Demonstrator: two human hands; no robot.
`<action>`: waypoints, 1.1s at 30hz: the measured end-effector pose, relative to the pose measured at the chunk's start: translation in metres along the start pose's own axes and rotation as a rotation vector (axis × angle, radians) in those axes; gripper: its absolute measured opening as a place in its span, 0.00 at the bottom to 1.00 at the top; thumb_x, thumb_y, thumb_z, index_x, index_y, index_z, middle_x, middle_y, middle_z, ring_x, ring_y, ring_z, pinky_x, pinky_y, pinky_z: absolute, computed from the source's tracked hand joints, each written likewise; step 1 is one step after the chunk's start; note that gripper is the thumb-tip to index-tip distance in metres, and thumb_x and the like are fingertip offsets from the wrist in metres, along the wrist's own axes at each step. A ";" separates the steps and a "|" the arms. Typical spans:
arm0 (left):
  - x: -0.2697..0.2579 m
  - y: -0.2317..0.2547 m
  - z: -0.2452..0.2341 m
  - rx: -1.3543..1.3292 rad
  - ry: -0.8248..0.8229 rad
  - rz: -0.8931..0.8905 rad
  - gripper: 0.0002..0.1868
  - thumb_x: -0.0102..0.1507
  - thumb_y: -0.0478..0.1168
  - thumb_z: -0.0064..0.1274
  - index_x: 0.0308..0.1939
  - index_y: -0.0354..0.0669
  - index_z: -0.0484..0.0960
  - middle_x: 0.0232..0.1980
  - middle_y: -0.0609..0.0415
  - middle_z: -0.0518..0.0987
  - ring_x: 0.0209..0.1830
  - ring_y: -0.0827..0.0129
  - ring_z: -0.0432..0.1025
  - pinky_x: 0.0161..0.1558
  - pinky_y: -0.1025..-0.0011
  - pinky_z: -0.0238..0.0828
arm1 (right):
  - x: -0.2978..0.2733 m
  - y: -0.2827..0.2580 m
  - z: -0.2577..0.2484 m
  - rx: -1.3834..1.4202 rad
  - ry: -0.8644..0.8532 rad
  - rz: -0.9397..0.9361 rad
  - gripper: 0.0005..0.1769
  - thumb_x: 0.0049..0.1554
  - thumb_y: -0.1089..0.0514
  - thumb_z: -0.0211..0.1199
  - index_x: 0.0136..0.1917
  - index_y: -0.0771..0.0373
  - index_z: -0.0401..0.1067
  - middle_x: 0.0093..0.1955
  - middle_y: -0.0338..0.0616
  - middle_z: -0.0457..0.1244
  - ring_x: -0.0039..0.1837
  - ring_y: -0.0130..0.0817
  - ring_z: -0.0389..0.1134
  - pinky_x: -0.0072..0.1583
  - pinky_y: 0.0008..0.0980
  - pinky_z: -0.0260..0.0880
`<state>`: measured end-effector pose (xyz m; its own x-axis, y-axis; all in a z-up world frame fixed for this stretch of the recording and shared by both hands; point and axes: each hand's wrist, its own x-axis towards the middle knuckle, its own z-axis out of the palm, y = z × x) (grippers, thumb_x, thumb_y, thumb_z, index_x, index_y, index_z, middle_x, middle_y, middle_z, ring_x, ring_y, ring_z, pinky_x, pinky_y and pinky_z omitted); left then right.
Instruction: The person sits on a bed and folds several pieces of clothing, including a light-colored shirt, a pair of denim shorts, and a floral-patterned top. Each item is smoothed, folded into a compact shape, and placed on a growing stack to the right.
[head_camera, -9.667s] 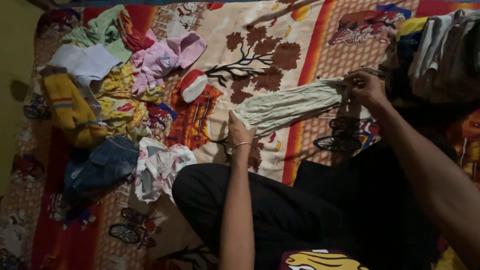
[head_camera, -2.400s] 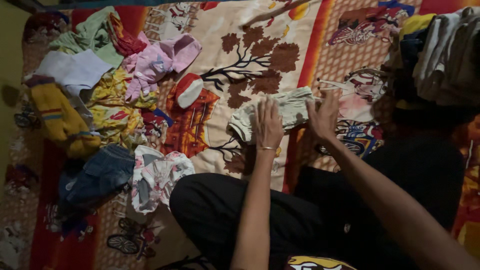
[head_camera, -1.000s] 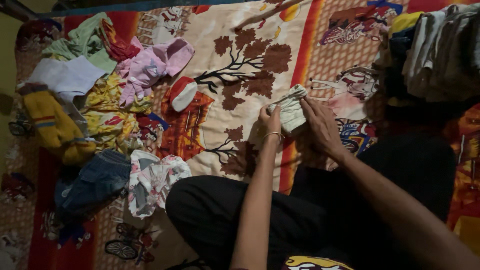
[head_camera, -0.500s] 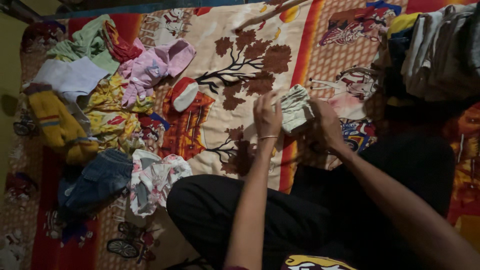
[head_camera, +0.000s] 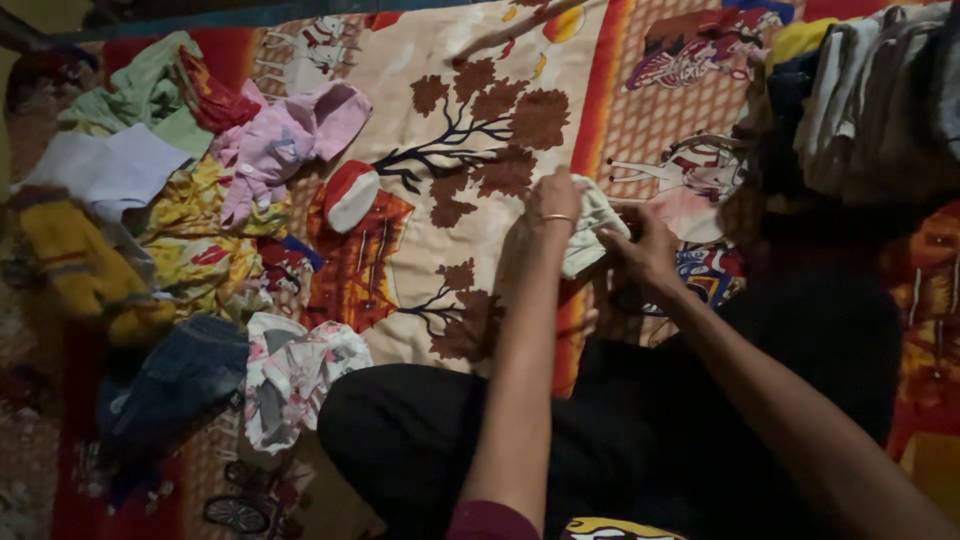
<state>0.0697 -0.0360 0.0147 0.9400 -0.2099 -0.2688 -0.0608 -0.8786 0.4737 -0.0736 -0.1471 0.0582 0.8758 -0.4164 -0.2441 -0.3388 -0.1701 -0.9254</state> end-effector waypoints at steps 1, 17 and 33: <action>0.002 -0.010 0.007 -0.043 0.055 0.018 0.19 0.66 0.53 0.56 0.52 0.44 0.77 0.47 0.36 0.83 0.49 0.42 0.78 0.50 0.48 0.74 | 0.002 -0.003 -0.005 -0.053 0.013 0.033 0.23 0.53 0.60 0.72 0.62 0.63 0.74 0.55 0.44 0.71 0.53 0.28 0.72 0.55 0.29 0.73; -0.075 -0.045 0.009 -0.687 0.522 -0.149 0.14 0.70 0.48 0.45 0.48 0.40 0.74 0.40 0.38 0.83 0.42 0.42 0.76 0.47 0.50 0.68 | 0.048 -0.013 -0.009 0.171 -0.139 -0.013 0.11 0.61 0.61 0.67 0.57 0.64 0.79 0.50 0.38 0.73 0.49 0.20 0.73 0.54 0.22 0.75; -0.084 -0.033 -0.038 -0.567 0.538 -0.213 0.14 0.68 0.49 0.47 0.45 0.41 0.78 0.39 0.41 0.83 0.42 0.42 0.76 0.44 0.49 0.68 | 0.031 -0.039 -0.002 -0.055 0.093 -0.091 0.10 0.59 0.62 0.68 0.54 0.63 0.79 0.40 0.41 0.70 0.40 0.22 0.69 0.43 0.27 0.74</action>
<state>0.0052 0.0270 0.0537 0.9535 0.2998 -0.0297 0.1819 -0.4945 0.8499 -0.0339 -0.1551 0.0871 0.8688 -0.4777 -0.1300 -0.2802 -0.2580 -0.9246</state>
